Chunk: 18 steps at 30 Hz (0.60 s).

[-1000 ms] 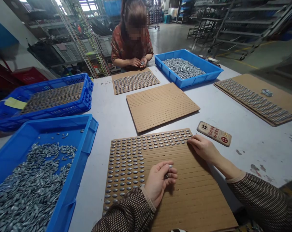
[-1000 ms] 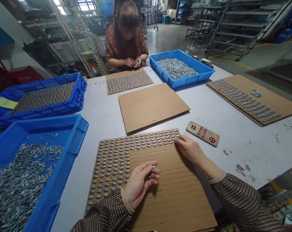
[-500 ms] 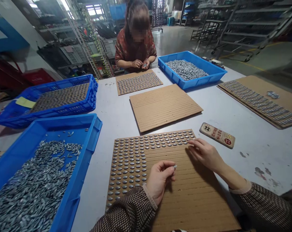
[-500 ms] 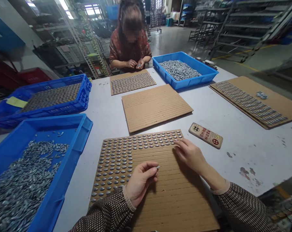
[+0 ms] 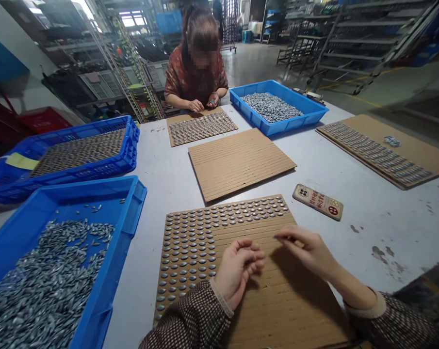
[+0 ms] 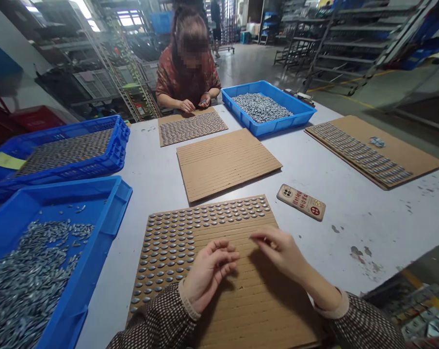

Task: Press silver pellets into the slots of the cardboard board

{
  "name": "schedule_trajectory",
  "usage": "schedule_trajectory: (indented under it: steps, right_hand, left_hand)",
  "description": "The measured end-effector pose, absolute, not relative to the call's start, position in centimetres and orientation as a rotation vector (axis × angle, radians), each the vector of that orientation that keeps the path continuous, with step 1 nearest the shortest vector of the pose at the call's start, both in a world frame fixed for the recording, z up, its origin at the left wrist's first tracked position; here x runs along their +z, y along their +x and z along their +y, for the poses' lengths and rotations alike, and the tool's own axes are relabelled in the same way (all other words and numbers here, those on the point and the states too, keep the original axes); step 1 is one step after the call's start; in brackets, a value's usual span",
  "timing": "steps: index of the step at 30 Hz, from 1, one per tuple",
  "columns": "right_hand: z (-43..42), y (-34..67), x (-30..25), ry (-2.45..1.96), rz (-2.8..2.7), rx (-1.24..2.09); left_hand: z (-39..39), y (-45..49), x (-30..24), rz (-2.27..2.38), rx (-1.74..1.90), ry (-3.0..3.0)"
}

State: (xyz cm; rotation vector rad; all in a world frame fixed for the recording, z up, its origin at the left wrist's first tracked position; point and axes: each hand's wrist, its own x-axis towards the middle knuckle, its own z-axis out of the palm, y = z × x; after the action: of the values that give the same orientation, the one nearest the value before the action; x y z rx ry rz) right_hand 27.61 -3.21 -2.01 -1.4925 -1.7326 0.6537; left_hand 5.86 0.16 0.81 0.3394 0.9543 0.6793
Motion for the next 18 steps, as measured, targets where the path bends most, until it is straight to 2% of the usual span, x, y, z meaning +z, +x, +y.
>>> schedule_trajectory:
  steps: [4, 8, 18]
  right_hand:
    - [-1.2, 32.0, -4.0, -1.721, -1.573, 0.47]
    - [0.5, 33.9, -5.4, -1.714, -1.647, 0.454]
    - [1.4, 35.0, -6.2, -1.708, -1.853, 0.332]
  left_hand:
    - [0.5, 4.9, 1.3, 0.945, 0.754, 0.284]
    - [-0.3, 4.8, 0.7, 0.953, 0.636, 0.268]
    - [-0.5, 4.6, 0.6, 0.944, 0.613, 0.254]
